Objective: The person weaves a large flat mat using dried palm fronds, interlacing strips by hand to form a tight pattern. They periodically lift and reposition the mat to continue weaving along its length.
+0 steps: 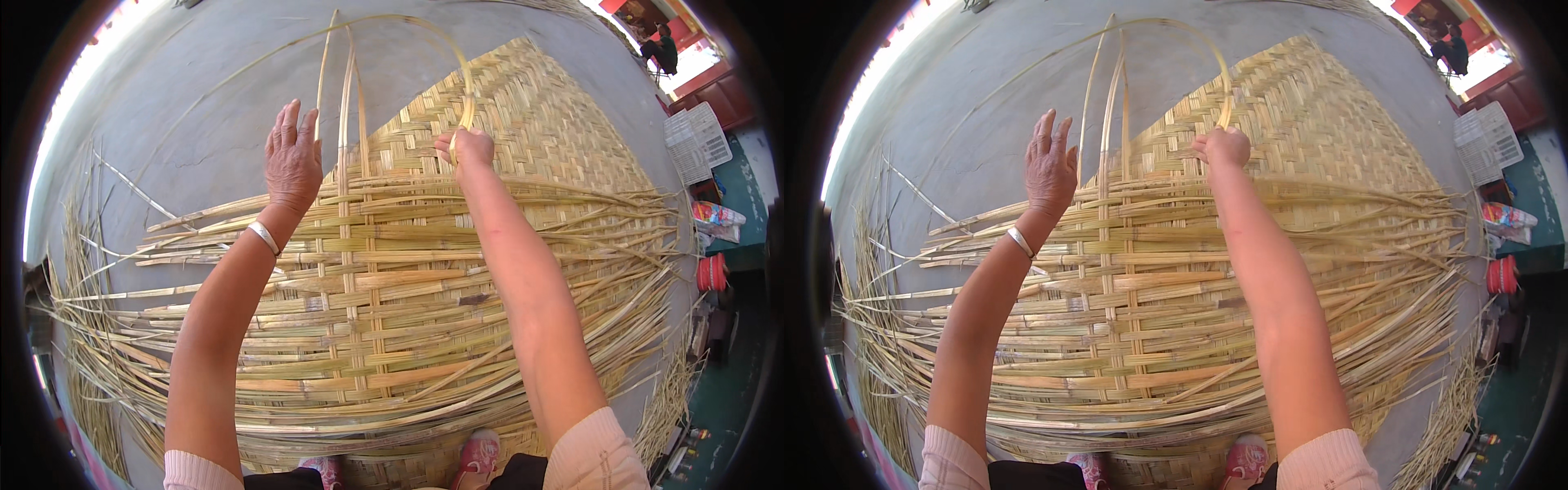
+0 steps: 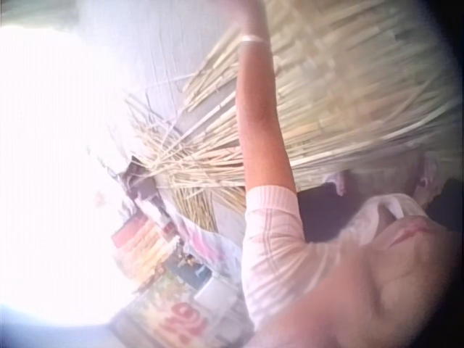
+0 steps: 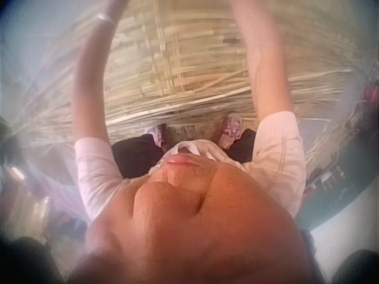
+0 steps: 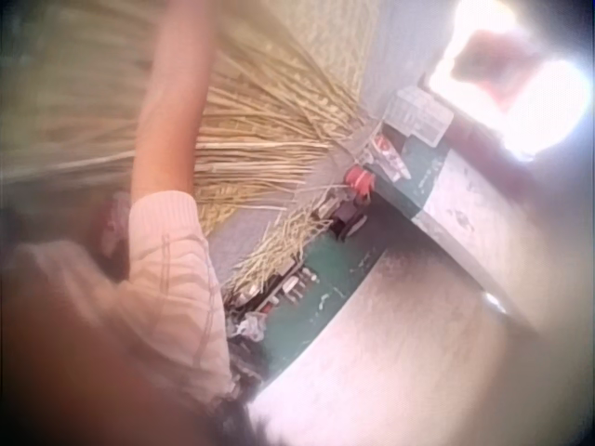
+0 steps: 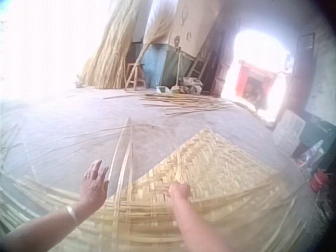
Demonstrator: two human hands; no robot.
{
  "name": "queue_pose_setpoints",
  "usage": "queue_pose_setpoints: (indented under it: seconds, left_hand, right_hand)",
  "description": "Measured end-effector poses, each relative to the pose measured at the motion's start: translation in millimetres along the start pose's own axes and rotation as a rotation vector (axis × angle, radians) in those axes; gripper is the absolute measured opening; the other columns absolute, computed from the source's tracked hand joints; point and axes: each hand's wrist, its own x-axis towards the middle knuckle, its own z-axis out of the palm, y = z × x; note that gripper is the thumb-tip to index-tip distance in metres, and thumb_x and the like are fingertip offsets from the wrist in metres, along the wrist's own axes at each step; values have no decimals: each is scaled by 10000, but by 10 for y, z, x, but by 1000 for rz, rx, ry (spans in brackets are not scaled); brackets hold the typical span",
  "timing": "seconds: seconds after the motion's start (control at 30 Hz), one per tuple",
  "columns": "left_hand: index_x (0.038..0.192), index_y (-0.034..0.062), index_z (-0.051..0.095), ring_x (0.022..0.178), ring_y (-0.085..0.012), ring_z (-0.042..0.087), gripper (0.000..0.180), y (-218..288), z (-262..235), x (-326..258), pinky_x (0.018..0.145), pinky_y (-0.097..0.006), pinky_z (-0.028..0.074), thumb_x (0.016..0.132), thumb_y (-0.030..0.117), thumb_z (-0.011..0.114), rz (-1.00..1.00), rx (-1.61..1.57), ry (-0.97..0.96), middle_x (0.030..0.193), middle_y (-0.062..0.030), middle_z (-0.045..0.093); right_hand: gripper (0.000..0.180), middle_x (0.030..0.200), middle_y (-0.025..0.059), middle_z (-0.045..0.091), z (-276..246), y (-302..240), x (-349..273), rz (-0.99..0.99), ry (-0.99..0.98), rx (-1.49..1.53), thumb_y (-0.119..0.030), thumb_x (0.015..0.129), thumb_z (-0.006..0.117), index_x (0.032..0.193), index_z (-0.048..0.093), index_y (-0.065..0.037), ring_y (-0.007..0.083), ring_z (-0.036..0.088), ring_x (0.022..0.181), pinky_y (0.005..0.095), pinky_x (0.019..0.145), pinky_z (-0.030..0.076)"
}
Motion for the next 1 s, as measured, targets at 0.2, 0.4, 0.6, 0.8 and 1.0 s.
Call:
queue_pose_setpoints:
  seconds: [0.2,0.4,0.6,0.8,1.0]
  left_hand:
    - [1245,-7,541,1100,-306,624,425,-272,542,203,901,-401,505,946,288,602,-943,-530,-671,1263,-185,596]
    - [1035,48,567,835,-187,637,339,-443,535,293,746,-342,530,991,383,542,-1220,-1292,-540,954,-96,637]
    - [971,50,591,904,-231,670,345,-377,409,573,771,-350,565,1012,383,509,-1182,-1565,-469,968,-99,671]
    - [1039,60,595,1120,-281,636,290,-368,370,736,907,-410,567,957,338,607,-858,-1749,-940,1148,-134,662]
    - [1166,104,601,1265,-279,530,400,-324,419,719,967,-468,524,877,368,687,-913,-1752,-963,1361,-143,536]
  right_hand:
    - [298,928,189,700,301,96,-91,75,-123,-120,7,943,445,1217,524,94,226,717,719,279,531,572]
    - [508,1037,211,681,832,274,-138,86,-277,-406,27,935,419,1439,358,45,250,719,824,301,587,589]
    - [559,1047,206,673,978,278,-76,100,-341,-441,29,934,421,1480,304,20,253,703,827,321,622,571]
    - [573,1001,161,660,881,216,-145,112,-468,-253,33,914,444,1473,330,-13,201,660,756,291,562,515]
    - [459,959,115,649,717,96,-44,109,-772,-220,-3,924,479,1380,455,-48,174,650,758,257,573,524]
